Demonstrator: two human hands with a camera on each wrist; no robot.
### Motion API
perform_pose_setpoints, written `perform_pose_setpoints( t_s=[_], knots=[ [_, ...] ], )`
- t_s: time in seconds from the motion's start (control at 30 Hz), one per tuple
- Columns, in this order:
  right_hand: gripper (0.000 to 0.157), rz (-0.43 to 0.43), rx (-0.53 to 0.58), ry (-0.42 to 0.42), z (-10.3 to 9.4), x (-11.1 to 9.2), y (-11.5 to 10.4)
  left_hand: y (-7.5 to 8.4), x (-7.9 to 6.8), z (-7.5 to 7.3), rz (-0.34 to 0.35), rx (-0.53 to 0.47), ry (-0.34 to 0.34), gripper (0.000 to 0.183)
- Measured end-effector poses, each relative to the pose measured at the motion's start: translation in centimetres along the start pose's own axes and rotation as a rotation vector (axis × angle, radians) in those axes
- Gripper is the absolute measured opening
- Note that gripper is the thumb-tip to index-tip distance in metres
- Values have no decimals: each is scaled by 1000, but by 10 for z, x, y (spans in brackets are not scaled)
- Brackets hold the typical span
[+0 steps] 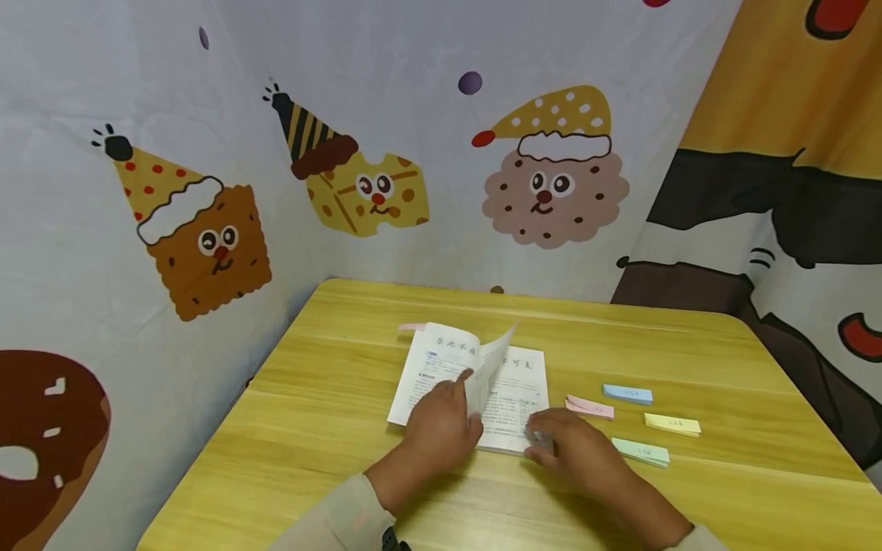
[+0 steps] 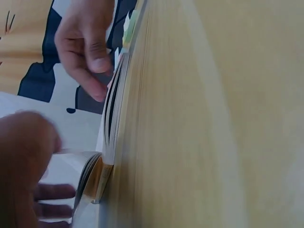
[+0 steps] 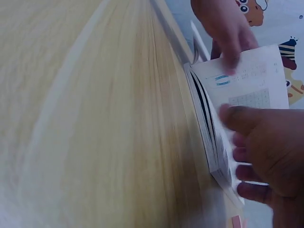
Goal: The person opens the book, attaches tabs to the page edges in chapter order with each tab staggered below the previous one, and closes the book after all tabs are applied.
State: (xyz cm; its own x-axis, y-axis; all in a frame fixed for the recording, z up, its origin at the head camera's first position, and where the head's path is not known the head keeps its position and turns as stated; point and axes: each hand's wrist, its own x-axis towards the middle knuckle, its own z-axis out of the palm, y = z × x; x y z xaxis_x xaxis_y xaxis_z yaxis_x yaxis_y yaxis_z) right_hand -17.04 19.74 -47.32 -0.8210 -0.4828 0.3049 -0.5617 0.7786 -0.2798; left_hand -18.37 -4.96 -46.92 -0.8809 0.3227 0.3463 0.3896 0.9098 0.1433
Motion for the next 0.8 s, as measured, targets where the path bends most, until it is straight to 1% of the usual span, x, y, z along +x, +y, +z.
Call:
perform_pose_setpoints(
  t_s=[0.07,0.13,0.17,0.23,0.3,0.37,0.4,0.47,0.53,0.57,0.6,0.63,0.67,0.73,0.77,0.8],
  knots=[
    [33,-40,-1,-49,1,-1,1,0,1,-1,-88,-52,66,75],
    [30,-61,-4,-72,1,-2,1,-2,1,-2,-142,-67,141,84],
    [27,-64,-9,-79,0,-3,2,-3,1,-3,-155,-59,172,87],
    [23,-63,-21,-90,-1,-2,1,-6,2,-3,-166,-8,217,91],
    [19,-68,-30,-101,-2,-2,1,-10,3,-3,-155,70,216,91],
    [15,-76,-44,-106,-4,-2,1,-11,4,-5,-108,148,170,86],
    [13,-81,-51,-104,-4,-2,2,-11,4,-5,-69,171,140,81],
    [12,-91,-70,-94,-4,-1,2,-11,3,-6,52,184,70,67],
    [12,-95,-83,-79,-4,0,3,-9,2,-5,186,172,1,48],
    [12,-97,-86,-71,-3,0,3,-8,1,-5,241,158,-28,40],
    [13,-93,-86,-61,-3,0,3,-7,0,-4,280,146,-53,32],
    [14,-88,-85,-52,-2,1,3,-6,0,-3,307,141,-68,25],
    [16,-85,-83,-41,-2,1,3,-6,-1,-2,318,135,-75,20],
    [17,-85,-86,-8,-1,2,3,-5,-2,0,299,126,-87,13],
    [18,-85,-92,17,-1,2,3,-4,-2,0,287,124,-88,16],
    [18,-87,-96,50,-1,3,2,-3,-2,1,273,121,-90,24]
  ],
)
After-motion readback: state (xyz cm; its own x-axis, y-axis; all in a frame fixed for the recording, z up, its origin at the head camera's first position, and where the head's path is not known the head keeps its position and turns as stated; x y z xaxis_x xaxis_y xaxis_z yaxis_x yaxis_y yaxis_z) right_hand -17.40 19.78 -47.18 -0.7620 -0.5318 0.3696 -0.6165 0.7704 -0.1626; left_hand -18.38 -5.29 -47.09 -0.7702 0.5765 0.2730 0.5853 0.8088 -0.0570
